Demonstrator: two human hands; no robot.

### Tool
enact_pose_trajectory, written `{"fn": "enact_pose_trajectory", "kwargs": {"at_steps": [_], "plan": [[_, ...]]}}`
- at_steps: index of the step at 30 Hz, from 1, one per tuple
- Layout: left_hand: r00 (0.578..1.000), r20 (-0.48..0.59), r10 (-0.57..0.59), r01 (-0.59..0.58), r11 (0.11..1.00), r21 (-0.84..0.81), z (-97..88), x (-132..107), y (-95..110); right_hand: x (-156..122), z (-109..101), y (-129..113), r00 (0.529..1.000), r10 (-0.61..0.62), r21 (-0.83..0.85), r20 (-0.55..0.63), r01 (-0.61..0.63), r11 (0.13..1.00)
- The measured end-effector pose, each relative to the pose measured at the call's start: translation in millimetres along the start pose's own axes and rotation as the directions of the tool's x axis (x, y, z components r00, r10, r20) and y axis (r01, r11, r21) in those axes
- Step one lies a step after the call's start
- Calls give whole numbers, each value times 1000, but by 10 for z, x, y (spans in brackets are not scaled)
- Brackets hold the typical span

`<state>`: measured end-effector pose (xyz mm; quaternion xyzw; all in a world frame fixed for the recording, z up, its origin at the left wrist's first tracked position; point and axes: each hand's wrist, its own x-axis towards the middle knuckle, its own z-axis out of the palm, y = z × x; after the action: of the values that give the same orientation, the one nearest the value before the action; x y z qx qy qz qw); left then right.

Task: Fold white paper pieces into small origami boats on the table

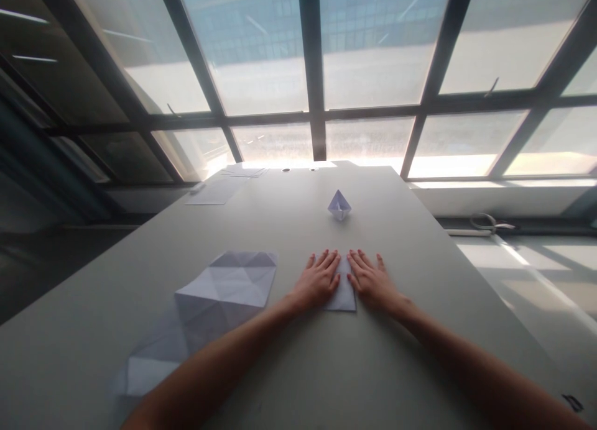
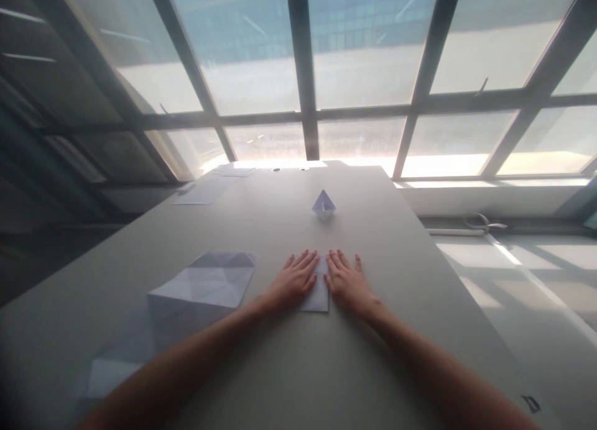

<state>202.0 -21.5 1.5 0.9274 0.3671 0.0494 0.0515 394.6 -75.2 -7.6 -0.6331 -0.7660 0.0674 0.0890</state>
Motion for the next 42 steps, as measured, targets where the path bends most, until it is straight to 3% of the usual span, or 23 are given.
{"fn": "enact_pose_trajectory", "kwargs": {"at_steps": [7, 9, 14, 24, 28, 32, 36, 42], "plan": [[1000, 5, -3, 3, 1000, 2, -19, 1, 18, 16, -7, 27, 995, 88, 22, -41, -87, 996], [1000, 1, -6, 6, 1000, -1, -15, 3, 19, 9, -32, 28, 998, 35, 35, -46, -33, 999], [1000, -19, -8, 8, 1000, -18, 4, 7, 10, -32, -127, 27, 973, -230, 51, 25, 228, 972], [1000, -7, -14, 14, 1000, -2, -19, -2, 4, -112, -243, 93, 923, -357, 141, 142, 338, 930], [1000, -4, -7, 7, 1000, -1, -14, -4, -4, -99, -208, 57, 948, -301, 127, 104, 287, 949], [1000, -2, -7, 7, 1000, 7, 0, -2, -11, -39, -114, 38, 988, -150, 69, 35, 148, 987], [1000, 4, -7, 7, 1000, 12, 10, 3, -14, 16, -37, 71, 1000, -15, 21, -26, 16, 1000], [1000, -5, -5, 5, 1000, 12, 9, -5, -10, -2, -50, 83, 999, -15, 23, -33, 16, 1000]]}}
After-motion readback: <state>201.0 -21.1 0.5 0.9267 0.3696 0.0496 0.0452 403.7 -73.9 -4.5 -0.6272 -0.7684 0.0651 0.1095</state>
